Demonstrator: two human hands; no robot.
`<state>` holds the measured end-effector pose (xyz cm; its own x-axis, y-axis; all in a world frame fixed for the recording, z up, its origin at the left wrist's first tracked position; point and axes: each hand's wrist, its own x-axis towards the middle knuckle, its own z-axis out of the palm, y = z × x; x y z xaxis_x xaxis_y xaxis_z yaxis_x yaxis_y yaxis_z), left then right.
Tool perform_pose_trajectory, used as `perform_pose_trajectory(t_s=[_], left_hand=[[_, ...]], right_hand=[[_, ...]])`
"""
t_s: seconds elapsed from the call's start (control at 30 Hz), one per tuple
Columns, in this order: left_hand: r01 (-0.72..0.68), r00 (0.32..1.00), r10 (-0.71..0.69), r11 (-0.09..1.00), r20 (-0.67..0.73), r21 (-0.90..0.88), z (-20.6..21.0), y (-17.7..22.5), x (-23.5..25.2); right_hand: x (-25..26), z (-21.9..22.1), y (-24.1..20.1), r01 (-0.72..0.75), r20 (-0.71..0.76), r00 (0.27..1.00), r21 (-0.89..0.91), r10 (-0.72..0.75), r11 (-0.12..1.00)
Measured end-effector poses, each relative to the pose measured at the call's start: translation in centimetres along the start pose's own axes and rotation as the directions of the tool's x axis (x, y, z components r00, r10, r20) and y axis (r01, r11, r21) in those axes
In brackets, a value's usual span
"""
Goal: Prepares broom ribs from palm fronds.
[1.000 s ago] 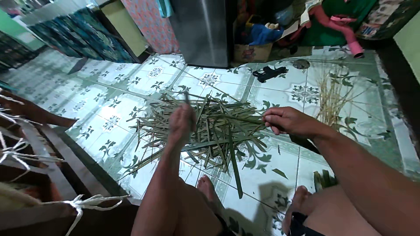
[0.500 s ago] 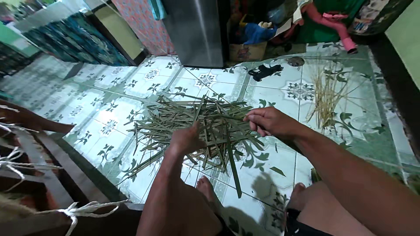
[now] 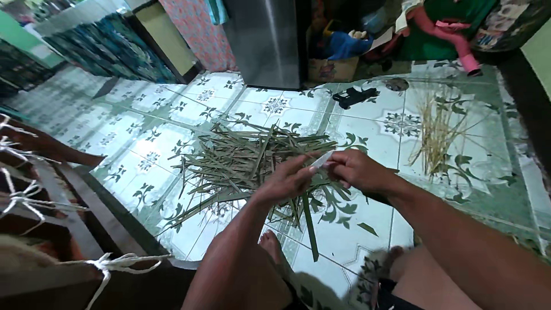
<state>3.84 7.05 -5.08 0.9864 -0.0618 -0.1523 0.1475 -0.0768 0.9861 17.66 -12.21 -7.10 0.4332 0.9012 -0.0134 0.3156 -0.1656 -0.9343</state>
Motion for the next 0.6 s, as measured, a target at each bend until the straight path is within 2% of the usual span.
perform_pose_trajectory(t_s=[0.1, 0.2, 0.27, 0.37, 0.43, 0.53, 0.6], left_hand=[[-0.037, 0.986, 0.011, 0.987, -0.164, -0.158, -1.3, 0.6, -0.4], [-0.178, 0.953, 0.095, 0.944, -0.288, -0.279, -3.7, 1.2, -1.8], [-0.28, 0.934, 0.179, 0.903, -0.309, -0.325, -5.2, 1.5, -2.9], [-0.364, 0.924, 0.276, 0.846, -0.266, -0.389, -7.1, 1.5, -4.2], [-0.35, 0.929, 0.265, 0.859, -0.261, -0.373, -7.5, 1.4, -4.6], [-0.206, 0.96, 0.14, 0.939, -0.242, -0.275, -6.8, 0.9, -4.2], [-0.183, 0.96, 0.123, 0.955, -0.253, -0.233, -6.4, 0.9, -4.1]], right_hand=[[-0.4, -0.8, 0.3, 0.043, 0.046, 0.998, -0.056, -0.04, 0.998], [-0.9, -2.0, 0.4, 0.082, 0.096, 0.993, -0.082, -0.075, 0.993], [-1.2, -2.7, 0.6, 0.083, 0.125, 0.99, -0.106, -0.07, 0.991], [-1.6, -3.7, 0.8, 0.071, 0.168, 0.985, -0.124, -0.05, 0.99], [-1.8, -3.9, 1.0, 0.076, 0.185, 0.981, -0.093, -0.057, 0.993], [-2.0, -3.7, 1.0, 0.088, 0.18, 0.981, -0.045, -0.079, 0.995], [-2.1, -3.7, 0.9, 0.081, 0.177, 0.981, -0.035, -0.074, 0.996]])
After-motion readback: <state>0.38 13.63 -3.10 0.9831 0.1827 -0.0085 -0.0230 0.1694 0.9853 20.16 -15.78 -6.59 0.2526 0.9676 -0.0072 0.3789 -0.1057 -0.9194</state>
